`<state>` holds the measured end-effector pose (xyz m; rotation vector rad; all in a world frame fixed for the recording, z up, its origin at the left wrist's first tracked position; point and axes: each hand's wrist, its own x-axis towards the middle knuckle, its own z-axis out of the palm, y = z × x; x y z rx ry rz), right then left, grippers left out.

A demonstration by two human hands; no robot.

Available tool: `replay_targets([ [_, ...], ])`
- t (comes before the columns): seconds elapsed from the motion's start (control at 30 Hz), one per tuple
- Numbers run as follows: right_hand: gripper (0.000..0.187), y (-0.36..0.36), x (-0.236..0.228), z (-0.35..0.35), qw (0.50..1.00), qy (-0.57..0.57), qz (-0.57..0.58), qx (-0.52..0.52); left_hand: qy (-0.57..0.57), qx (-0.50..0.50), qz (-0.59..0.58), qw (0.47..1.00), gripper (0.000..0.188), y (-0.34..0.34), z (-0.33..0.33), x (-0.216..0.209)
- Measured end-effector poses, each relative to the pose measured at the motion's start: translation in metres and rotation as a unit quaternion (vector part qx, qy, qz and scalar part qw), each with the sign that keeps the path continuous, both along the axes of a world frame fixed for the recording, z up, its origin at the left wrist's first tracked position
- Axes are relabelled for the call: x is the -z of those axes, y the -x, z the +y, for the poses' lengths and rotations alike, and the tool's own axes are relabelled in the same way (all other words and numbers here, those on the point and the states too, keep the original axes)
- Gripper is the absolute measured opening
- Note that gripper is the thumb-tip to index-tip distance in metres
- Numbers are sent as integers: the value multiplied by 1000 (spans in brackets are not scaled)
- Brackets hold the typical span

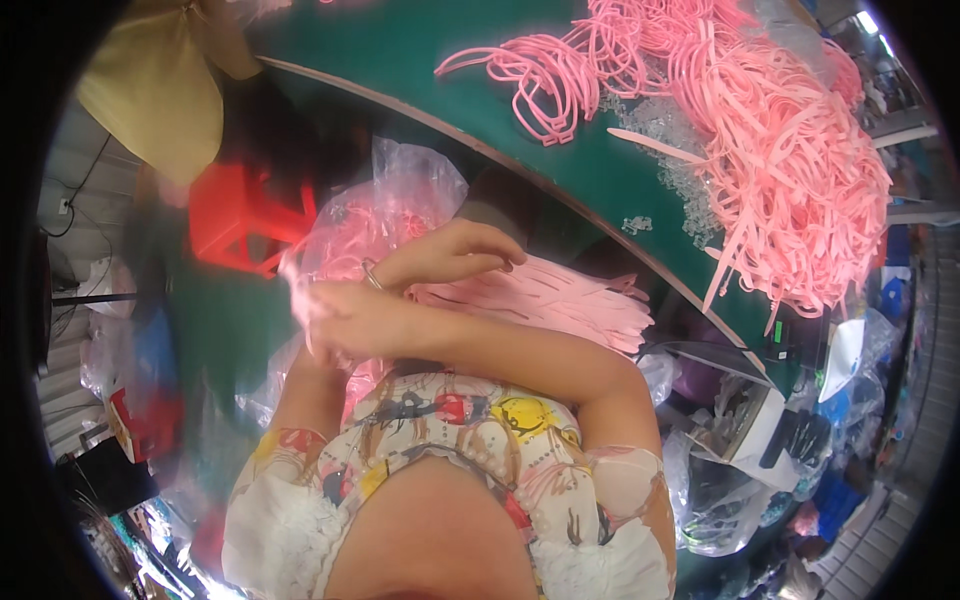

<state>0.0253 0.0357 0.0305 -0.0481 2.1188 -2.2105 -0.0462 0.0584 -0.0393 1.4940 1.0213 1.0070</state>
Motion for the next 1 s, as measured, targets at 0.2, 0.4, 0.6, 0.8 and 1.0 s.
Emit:
replay_targets([
  [0.2, 16, 18, -49, 16, 885, -459, 74, 22, -162, 65, 226, 958, 24, -55, 7, -34],
  [0.4, 21, -12, -52, 151, 790, -462, 85, 393, -189, 161, 238, 939, 25, -87, -23, -31],
  [0.6, 29, -43, -20, 267, 713, -494, -136, 479, -164, 151, 246, 944, 27, -78, -19, -49],
  [0.8, 27, -48, 3, 272, 734, -412, -1, 541, -172, 90, 227, 954, 27, -66, -17, -49],
  [1.0, 21, -61, -6, 260, 731, -344, 38, 588, -185, -27, 214, 959, 24, -56, -12, -58],
])
